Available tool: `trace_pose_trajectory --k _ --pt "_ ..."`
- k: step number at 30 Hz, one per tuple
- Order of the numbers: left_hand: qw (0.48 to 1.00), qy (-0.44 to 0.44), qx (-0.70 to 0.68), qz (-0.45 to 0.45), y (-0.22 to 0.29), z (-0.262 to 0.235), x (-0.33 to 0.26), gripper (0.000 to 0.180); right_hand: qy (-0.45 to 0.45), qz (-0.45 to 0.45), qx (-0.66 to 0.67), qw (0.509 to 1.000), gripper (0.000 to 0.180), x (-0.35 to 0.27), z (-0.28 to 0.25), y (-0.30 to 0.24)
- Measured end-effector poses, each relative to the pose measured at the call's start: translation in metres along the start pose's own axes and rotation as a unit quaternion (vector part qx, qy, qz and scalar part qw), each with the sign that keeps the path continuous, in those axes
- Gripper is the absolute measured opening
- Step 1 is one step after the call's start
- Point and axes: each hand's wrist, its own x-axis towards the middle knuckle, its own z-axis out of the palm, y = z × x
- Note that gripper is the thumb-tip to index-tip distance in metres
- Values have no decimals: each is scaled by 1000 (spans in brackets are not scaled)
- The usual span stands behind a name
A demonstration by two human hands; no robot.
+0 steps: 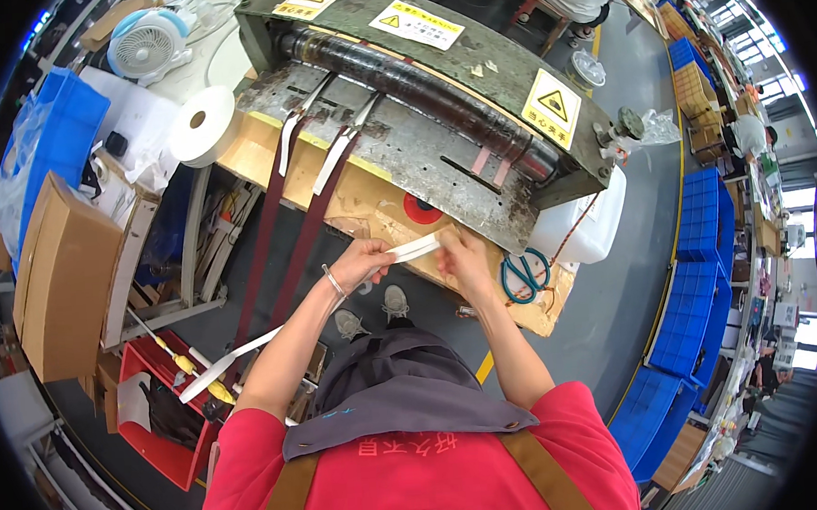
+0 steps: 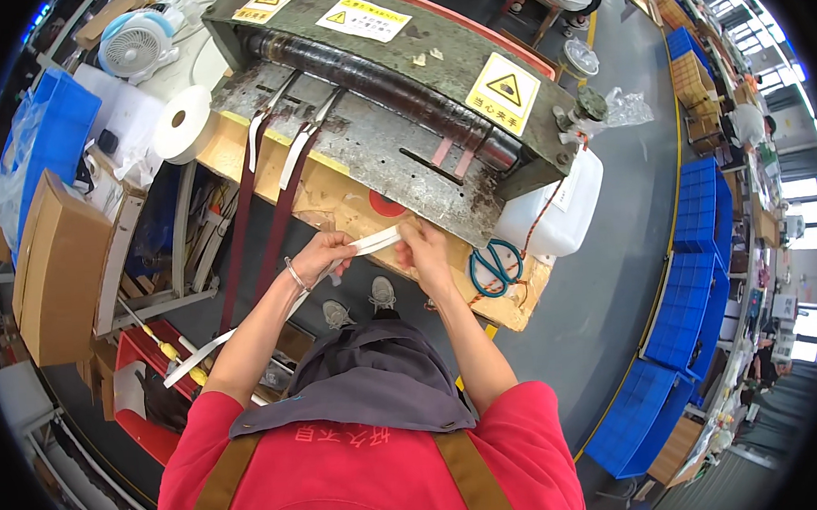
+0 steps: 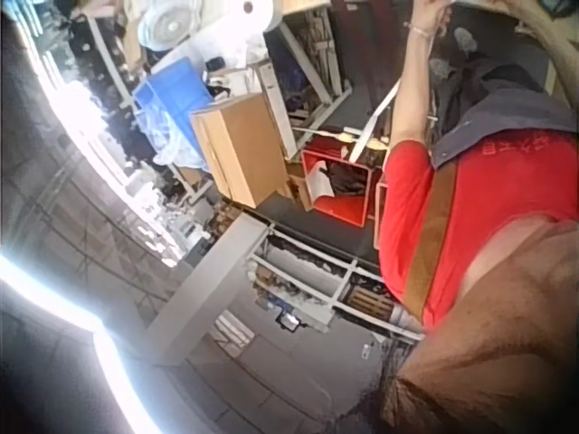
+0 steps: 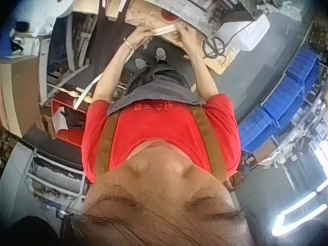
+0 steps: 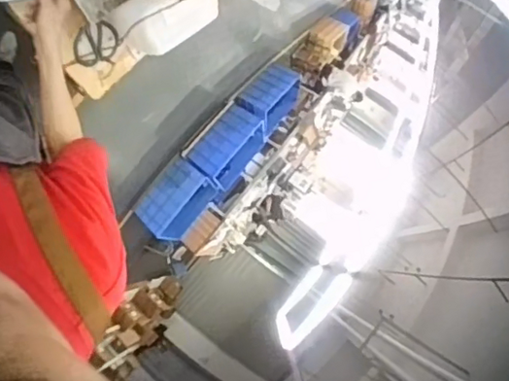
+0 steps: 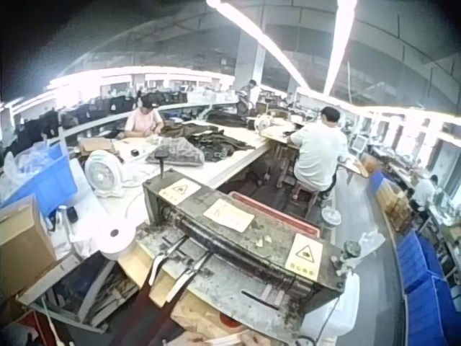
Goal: The person handles white rolls of material, unrolls them, and cuts sections using scissors. They then attach these white strips to a maroon strap assembly, threading them through yellow plastic guides and securing them with a white cloth. The process involves repetitive cutting, threading, and fastening actions.
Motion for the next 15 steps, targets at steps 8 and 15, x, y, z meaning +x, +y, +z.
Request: trace_pose_trajectory --k 8,15 --pt "997 73 4 -21 4 27 13 12 143 -279 -668 675 16 -47 -115 -3" --pt "995 82 -34 -50 4 34 9 14 131 -265 -696 655 19 -37 -128 -4"
